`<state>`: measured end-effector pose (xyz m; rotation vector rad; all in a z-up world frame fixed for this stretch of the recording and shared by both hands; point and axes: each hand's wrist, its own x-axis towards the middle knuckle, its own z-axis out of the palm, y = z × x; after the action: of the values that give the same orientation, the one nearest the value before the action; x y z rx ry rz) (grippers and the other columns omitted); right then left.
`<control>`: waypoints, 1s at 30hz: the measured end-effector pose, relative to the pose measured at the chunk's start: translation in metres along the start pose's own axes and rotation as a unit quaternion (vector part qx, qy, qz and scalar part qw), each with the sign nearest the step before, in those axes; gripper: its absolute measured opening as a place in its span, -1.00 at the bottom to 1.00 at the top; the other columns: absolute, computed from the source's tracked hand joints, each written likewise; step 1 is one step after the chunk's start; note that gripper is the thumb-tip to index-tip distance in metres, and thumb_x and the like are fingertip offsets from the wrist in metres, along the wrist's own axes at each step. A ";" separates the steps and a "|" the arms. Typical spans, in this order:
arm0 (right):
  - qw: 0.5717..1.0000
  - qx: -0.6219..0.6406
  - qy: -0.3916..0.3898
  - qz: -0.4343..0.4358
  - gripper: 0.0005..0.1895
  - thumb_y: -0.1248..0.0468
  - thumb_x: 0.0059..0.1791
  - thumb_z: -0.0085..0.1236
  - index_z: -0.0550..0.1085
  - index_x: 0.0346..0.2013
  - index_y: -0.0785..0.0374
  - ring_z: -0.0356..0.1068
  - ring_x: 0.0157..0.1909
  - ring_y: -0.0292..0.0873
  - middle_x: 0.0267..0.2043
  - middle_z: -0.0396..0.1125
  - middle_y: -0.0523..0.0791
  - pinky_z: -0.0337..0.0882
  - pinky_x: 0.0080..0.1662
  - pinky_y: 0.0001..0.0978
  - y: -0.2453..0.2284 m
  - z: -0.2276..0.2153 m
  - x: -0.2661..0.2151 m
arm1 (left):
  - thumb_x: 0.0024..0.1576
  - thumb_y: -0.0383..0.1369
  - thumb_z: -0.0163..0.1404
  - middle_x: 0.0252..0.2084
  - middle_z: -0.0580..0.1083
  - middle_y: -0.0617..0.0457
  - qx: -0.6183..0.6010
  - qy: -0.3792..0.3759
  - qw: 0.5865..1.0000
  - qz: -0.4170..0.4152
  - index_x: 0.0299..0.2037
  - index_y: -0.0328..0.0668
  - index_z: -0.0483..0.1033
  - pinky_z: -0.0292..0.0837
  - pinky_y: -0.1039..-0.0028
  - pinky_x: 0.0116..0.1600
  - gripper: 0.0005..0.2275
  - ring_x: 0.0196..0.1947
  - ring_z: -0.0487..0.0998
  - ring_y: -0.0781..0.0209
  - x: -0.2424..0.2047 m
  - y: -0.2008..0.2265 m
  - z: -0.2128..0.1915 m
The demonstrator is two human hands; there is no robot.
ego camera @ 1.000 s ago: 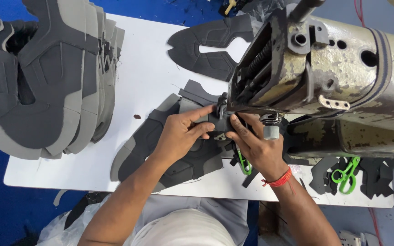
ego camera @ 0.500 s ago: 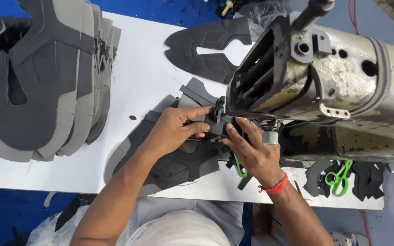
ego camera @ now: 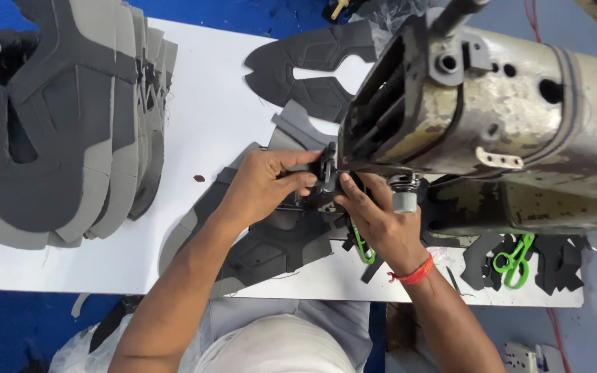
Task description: The person uses a sewing machine to stitch grey and black shoe parts. They guide the material under the needle, trim excess threads with scissors, and stack the finished pieces on the table.
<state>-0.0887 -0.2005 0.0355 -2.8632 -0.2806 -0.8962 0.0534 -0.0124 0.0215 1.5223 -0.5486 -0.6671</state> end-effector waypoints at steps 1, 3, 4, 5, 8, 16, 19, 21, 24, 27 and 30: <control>1.000 -0.003 0.003 0.000 -0.51 0.19 -0.01 0.42 0.49 0.19 0.08 0.51 -0.09 -0.07 0.06 0.40 -0.13 0.47 -0.20 -0.25 0.000 0.000 0.000 | 0.14 -0.48 0.16 -0.26 0.67 0.08 0.001 -0.002 1.000 0.003 0.12 -0.17 0.60 0.55 0.62 -0.26 -0.68 -0.43 0.57 0.49 0.002 -0.001 0.000; 1.000 -0.001 -0.004 0.007 -0.50 0.23 -0.02 0.38 0.50 0.21 0.11 0.48 -0.17 -0.04 0.01 0.40 -0.10 0.44 -0.26 -0.21 0.000 0.001 -0.001 | 0.13 -0.50 0.16 -0.26 0.67 0.10 0.013 0.003 1.000 0.011 0.10 -0.18 0.61 0.55 0.62 -0.27 -0.69 -0.43 0.59 0.48 0.007 -0.004 -0.001; 1.000 -0.001 -0.004 0.007 -0.50 0.23 -0.02 0.38 0.50 0.21 0.11 0.48 -0.17 -0.04 0.01 0.40 -0.10 0.44 -0.26 -0.21 -0.001 0.000 -0.003 | 0.13 -0.50 0.16 -0.26 0.67 0.10 0.013 0.004 1.000 0.011 0.10 -0.18 0.61 0.55 0.62 -0.27 -0.69 -0.43 0.59 0.48 0.008 -0.003 -0.001; 0.999 0.005 -0.027 0.021 -0.51 0.26 -0.02 0.37 0.50 0.21 0.15 0.48 -0.20 -0.04 0.01 0.42 -0.06 0.41 -0.32 -0.23 -0.002 -0.001 -0.004 | 0.13 -0.50 0.15 -0.27 0.66 0.10 0.010 -0.001 1.000 0.002 0.11 -0.17 0.60 0.54 0.62 -0.26 -0.68 -0.42 0.60 0.48 0.008 -0.002 -0.002; 0.998 0.016 -0.050 0.037 -0.54 0.33 -0.03 0.33 0.52 0.18 0.16 0.46 -0.24 -0.04 0.04 0.46 -0.03 0.41 -0.33 -0.24 0.005 -0.003 -0.008 | 0.13 -0.50 0.14 -0.27 0.66 0.11 0.009 0.006 1.000 0.008 0.13 -0.16 0.59 0.54 0.64 -0.25 -0.67 -0.40 0.61 0.48 0.010 -0.006 -0.002; 0.990 0.084 0.039 0.109 -0.66 0.42 0.00 0.27 0.51 0.08 0.25 0.45 -0.14 -0.01 0.03 0.45 -0.03 0.44 -0.12 -0.23 -0.024 -0.011 -0.045 | 0.18 -0.47 0.12 -0.20 0.67 0.10 0.058 0.066 0.992 0.093 0.18 -0.09 0.54 0.56 0.64 -0.19 -0.66 -0.34 0.62 0.49 0.001 -0.022 0.005; 0.966 0.170 0.023 0.191 -0.72 0.40 -0.01 0.25 0.53 0.00 0.23 0.48 -0.11 -0.03 -0.05 0.44 -0.04 0.46 -0.12 -0.30 -0.041 0.003 -0.075 | 0.21 -0.42 0.10 -0.29 0.68 0.06 0.106 0.065 0.991 0.043 0.25 0.01 0.49 0.48 0.58 -0.27 -0.63 -0.35 0.62 0.46 -0.008 -0.021 0.001; 0.912 0.229 -0.055 0.336 -0.78 0.36 -0.04 0.28 0.57 -0.09 0.22 0.45 -0.36 -0.10 -0.18 0.48 -0.06 0.44 -0.28 -0.33 -0.051 0.013 -0.089 | 0.27 -0.43 0.02 -0.20 0.67 0.06 0.113 0.040 0.986 0.119 0.33 -0.02 0.42 0.56 0.60 -0.16 -0.61 -0.24 0.66 0.45 -0.016 -0.029 -0.006; 0.911 0.175 -0.069 0.367 -0.78 0.36 -0.02 0.24 0.56 -0.07 0.20 0.47 -0.25 -0.10 -0.17 0.39 -0.04 0.44 -0.35 -0.34 -0.049 0.036 -0.121 | 0.31 -0.42 0.00 -0.07 0.65 0.05 0.042 0.090 0.984 0.147 0.31 -0.13 0.39 0.61 0.57 -0.10 -0.65 -0.18 0.67 0.42 -0.038 -0.048 -0.021; 0.934 0.089 -0.039 0.344 -0.70 0.37 0.00 0.23 0.52 0.03 0.22 0.40 -0.22 -0.04 -0.15 0.33 -0.02 0.41 -0.21 -0.25 -0.038 0.052 -0.158 | 0.28 -0.42 0.04 -0.12 0.64 -0.02 0.114 0.242 0.956 0.125 0.16 -0.25 0.49 0.60 0.45 -0.05 -0.74 -0.14 0.70 0.23 -0.048 -0.088 -0.053; 0.893 0.095 -0.067 0.435 -0.64 0.30 -0.03 0.27 0.49 0.06 0.19 0.37 -0.33 -0.01 -0.12 0.30 0.01 0.41 -0.27 -0.21 -0.040 0.044 -0.150 | 0.17 -0.39 0.14 -0.05 0.59 -0.15 0.307 0.297 0.902 0.063 0.04 -0.31 0.54 0.51 0.26 0.03 -0.74 -0.04 0.61 -0.04 -0.055 -0.121 -0.078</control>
<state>-0.1940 -0.1740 -0.0834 -2.4276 0.7994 -0.4453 0.0618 0.0892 -0.0942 2.1390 -0.3902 0.1196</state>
